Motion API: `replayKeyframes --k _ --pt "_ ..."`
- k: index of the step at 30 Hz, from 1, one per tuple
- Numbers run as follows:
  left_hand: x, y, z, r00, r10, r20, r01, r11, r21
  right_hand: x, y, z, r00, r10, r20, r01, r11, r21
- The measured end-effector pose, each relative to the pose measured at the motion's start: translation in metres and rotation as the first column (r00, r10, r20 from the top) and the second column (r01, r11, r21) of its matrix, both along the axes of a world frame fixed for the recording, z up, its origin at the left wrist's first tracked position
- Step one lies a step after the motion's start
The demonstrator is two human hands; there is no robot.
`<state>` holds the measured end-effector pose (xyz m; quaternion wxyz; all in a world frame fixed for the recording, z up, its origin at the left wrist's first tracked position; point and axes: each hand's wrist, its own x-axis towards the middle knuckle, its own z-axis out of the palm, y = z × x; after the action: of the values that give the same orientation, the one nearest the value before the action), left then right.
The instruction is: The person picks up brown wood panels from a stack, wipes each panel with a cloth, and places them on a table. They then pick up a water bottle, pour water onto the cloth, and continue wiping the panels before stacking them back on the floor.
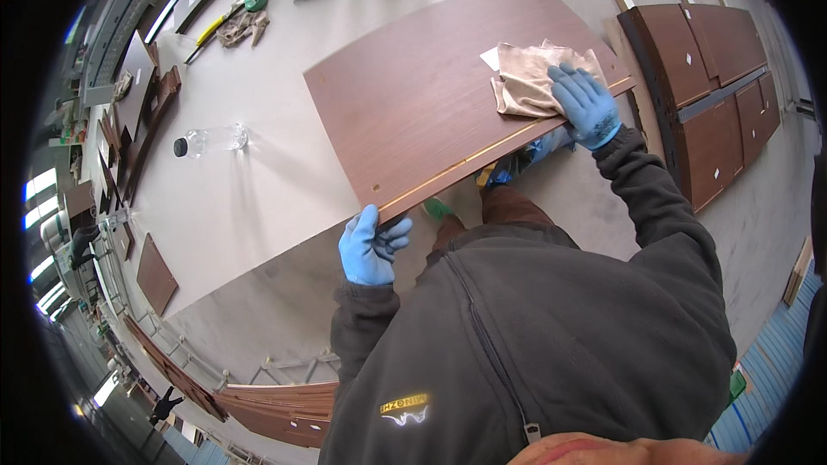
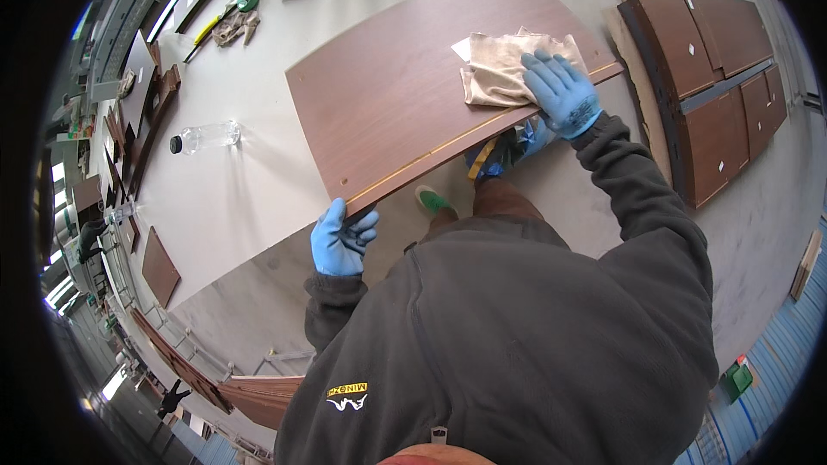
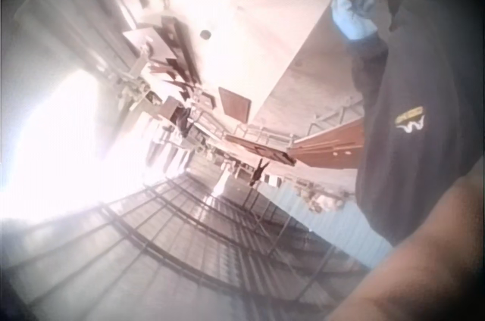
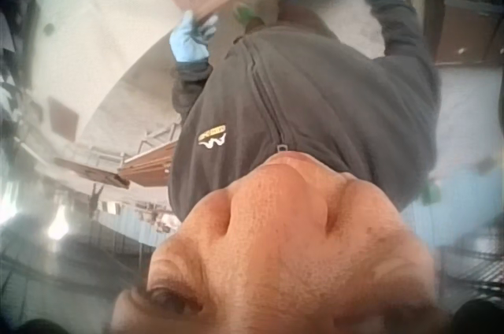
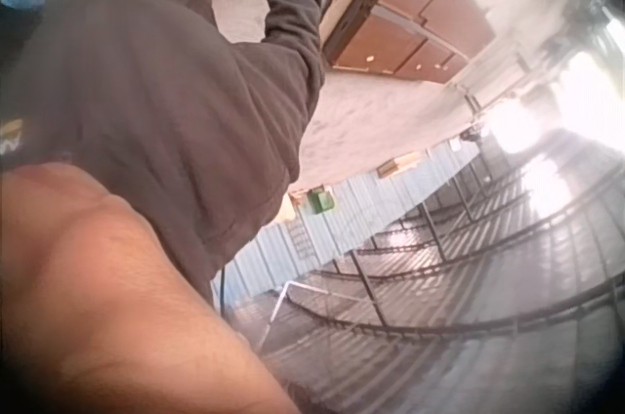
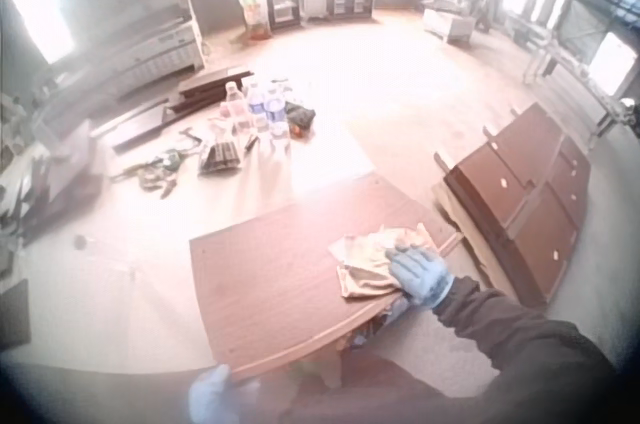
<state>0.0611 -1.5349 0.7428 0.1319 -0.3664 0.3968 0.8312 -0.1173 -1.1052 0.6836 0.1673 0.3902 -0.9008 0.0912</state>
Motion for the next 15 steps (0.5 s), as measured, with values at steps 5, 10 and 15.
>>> replayKeyframes --k 5,10,15 --pt "-0.008 -0.009 0.059 0.994 -0.019 -0.106 0.051 0.949 0.311 -0.029 -0.01 0.116 0.983 0.176 0.047 -0.18 0.979 0.094" --pt "0.02 -0.027 0.06 0.954 -0.18 -0.238 0.017 0.828 -0.56 -0.056 -0.025 0.177 0.932 0.222 0.287 -0.259 0.961 0.095" --pt "-0.034 -0.057 -0.056 0.822 -0.225 -0.524 -0.408 0.41 -0.816 -0.096 -0.049 0.181 0.901 0.072 0.427 -0.109 0.992 0.064"
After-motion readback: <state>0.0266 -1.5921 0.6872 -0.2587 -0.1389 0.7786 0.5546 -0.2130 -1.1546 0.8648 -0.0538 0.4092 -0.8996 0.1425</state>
